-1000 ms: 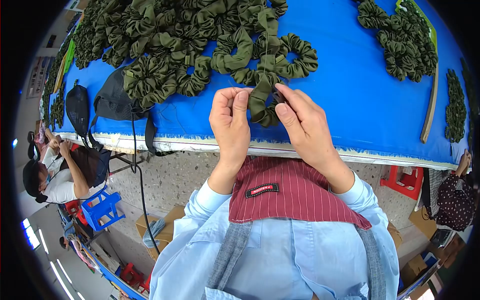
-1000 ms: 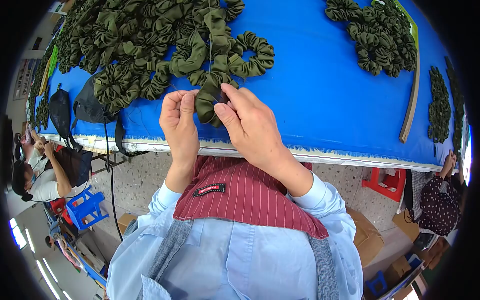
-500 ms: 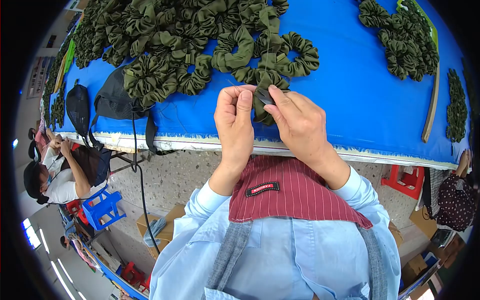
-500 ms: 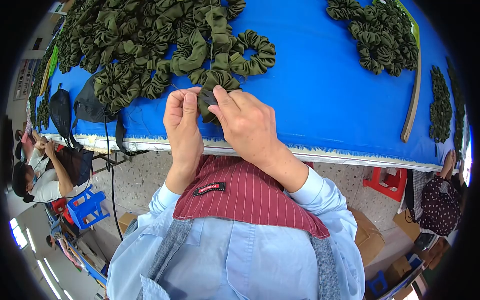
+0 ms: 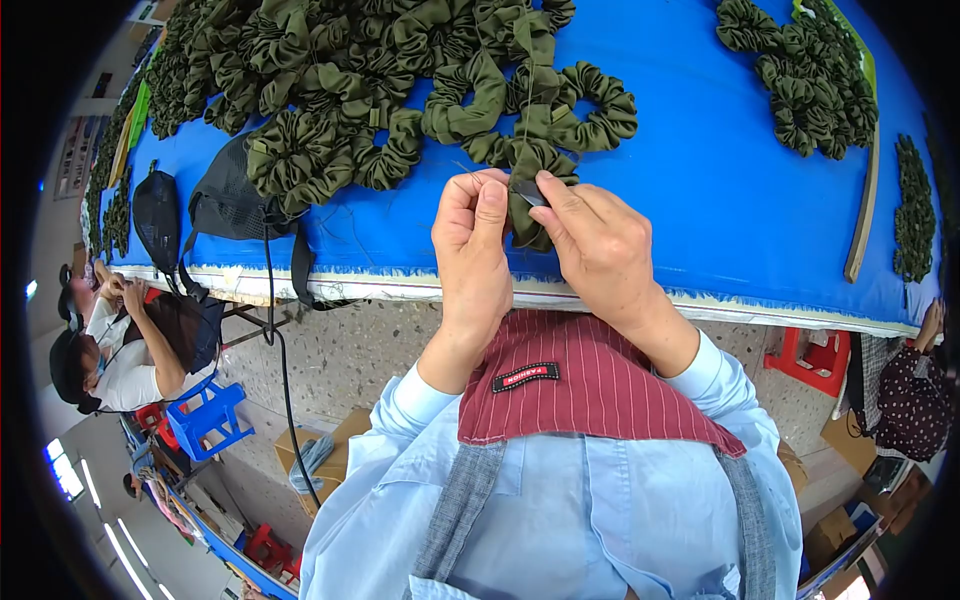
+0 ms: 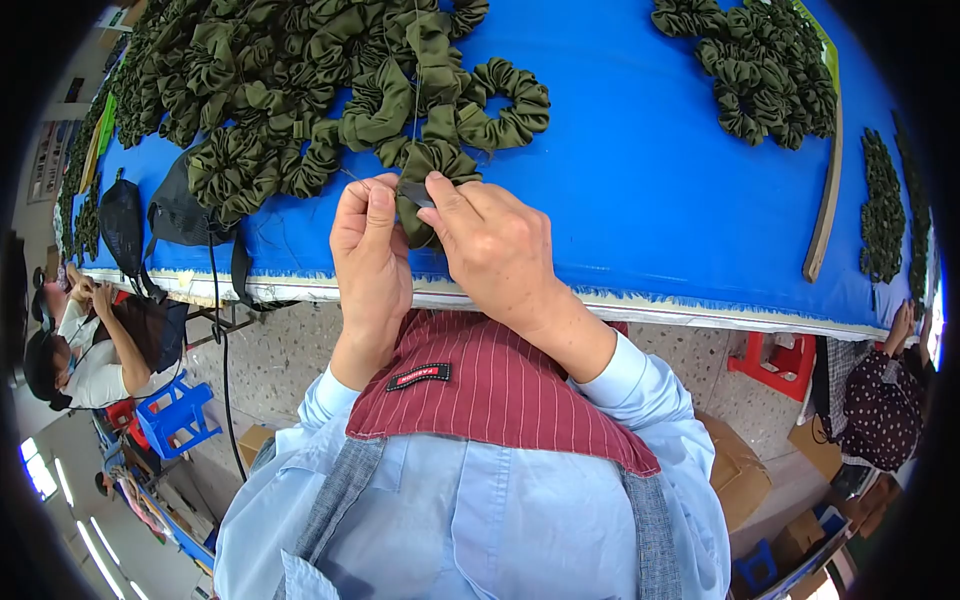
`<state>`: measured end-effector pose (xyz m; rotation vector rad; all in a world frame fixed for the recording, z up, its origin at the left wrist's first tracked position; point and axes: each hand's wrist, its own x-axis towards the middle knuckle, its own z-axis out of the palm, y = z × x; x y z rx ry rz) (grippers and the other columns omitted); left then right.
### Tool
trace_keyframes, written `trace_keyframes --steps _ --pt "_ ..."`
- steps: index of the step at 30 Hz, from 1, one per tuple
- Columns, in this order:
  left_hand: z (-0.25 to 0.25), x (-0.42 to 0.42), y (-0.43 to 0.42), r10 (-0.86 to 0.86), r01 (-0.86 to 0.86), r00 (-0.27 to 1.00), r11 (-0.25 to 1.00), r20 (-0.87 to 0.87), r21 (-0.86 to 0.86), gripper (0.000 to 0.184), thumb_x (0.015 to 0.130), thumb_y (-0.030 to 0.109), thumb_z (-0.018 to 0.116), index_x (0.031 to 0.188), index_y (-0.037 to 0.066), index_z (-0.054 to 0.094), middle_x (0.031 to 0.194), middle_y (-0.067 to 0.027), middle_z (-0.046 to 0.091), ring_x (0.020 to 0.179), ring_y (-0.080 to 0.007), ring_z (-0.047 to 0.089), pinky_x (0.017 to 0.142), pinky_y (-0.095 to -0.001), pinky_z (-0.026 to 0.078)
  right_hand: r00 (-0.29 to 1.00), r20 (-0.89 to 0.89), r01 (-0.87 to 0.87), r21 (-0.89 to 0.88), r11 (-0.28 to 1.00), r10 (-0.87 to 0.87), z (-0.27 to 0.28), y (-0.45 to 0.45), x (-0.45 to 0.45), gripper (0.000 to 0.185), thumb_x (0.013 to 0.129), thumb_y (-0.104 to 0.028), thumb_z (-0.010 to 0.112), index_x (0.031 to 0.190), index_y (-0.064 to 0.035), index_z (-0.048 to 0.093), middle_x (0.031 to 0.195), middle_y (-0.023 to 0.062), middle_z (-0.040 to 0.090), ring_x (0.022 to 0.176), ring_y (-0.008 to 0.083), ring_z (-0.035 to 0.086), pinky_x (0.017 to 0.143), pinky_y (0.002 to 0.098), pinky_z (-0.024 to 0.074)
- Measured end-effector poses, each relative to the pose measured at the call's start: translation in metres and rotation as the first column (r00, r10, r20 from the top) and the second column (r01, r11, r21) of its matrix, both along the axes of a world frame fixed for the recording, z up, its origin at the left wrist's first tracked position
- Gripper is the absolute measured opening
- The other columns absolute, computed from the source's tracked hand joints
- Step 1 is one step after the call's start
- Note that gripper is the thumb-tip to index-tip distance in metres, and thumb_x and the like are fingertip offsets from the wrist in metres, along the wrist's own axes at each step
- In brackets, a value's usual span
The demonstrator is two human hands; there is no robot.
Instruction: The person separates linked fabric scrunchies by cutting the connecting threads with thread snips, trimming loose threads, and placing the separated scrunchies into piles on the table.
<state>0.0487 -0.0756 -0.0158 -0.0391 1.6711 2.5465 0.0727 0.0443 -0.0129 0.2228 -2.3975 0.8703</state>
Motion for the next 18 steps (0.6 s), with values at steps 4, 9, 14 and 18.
trace_keyframes --steps 4,9,14,18 --pt "-0.001 0.001 0.001 -0.007 0.006 1.0 0.997 0.008 0.071 0.011 0.094 0.014 0.052 0.094 0.002 0.052 0.094 -0.003 0.054 0.079 -0.0064 0.047 0.072 -0.0182 0.039 0.999 0.034 -0.001 -0.059 0.998 0.003 -0.001 0.002 0.001 0.023 0.076 -0.003 0.068 0.098 0.0024 0.065 0.076 0.0091 0.063 0.056 0.0168 0.054 0.05 0.025 0.0425" --pt "0.002 0.0 0.003 0.038 -0.035 0.999 0.989 -0.017 0.141 0.009 0.093 0.012 0.053 0.094 0.002 0.052 0.095 -0.0042 0.054 0.08 -0.0082 0.048 0.074 -0.0193 0.04 0.991 0.114 -0.037 -0.28 0.959 0.071 0.0 0.005 0.002 0.022 0.076 -0.002 0.067 0.098 0.0023 0.066 0.073 0.0082 0.062 0.054 0.0158 0.051 0.049 0.0242 0.0409" --pt "0.001 -0.006 0.002 0.11 -0.102 0.975 0.994 -0.195 0.049 0.007 0.091 0.009 0.054 0.093 0.002 0.052 0.095 -0.0051 0.055 0.08 -0.01 0.049 0.074 -0.02 0.04 0.98 0.128 -0.076 -0.474 0.877 0.155 0.002 0.003 0.006 0.021 0.076 -0.004 0.066 0.097 0.0015 0.065 0.068 0.0066 0.06 0.052 0.016 0.049 0.046 0.0261 0.0398" --pt "-0.005 -0.006 0.0 0.082 -0.122 0.943 0.987 -0.324 -0.105 0.006 0.09 0.007 0.055 0.091 0.002 0.053 0.096 -0.0055 0.055 0.079 -0.0111 0.049 0.073 -0.0203 0.041 0.978 0.148 -0.04 -0.563 0.825 0.149 -0.003 0.01 0.01 0.021 0.077 -0.004 0.066 0.097 0.0023 0.065 0.068 0.0064 0.06 0.051 0.0154 0.047 0.046 0.0253 0.0394"
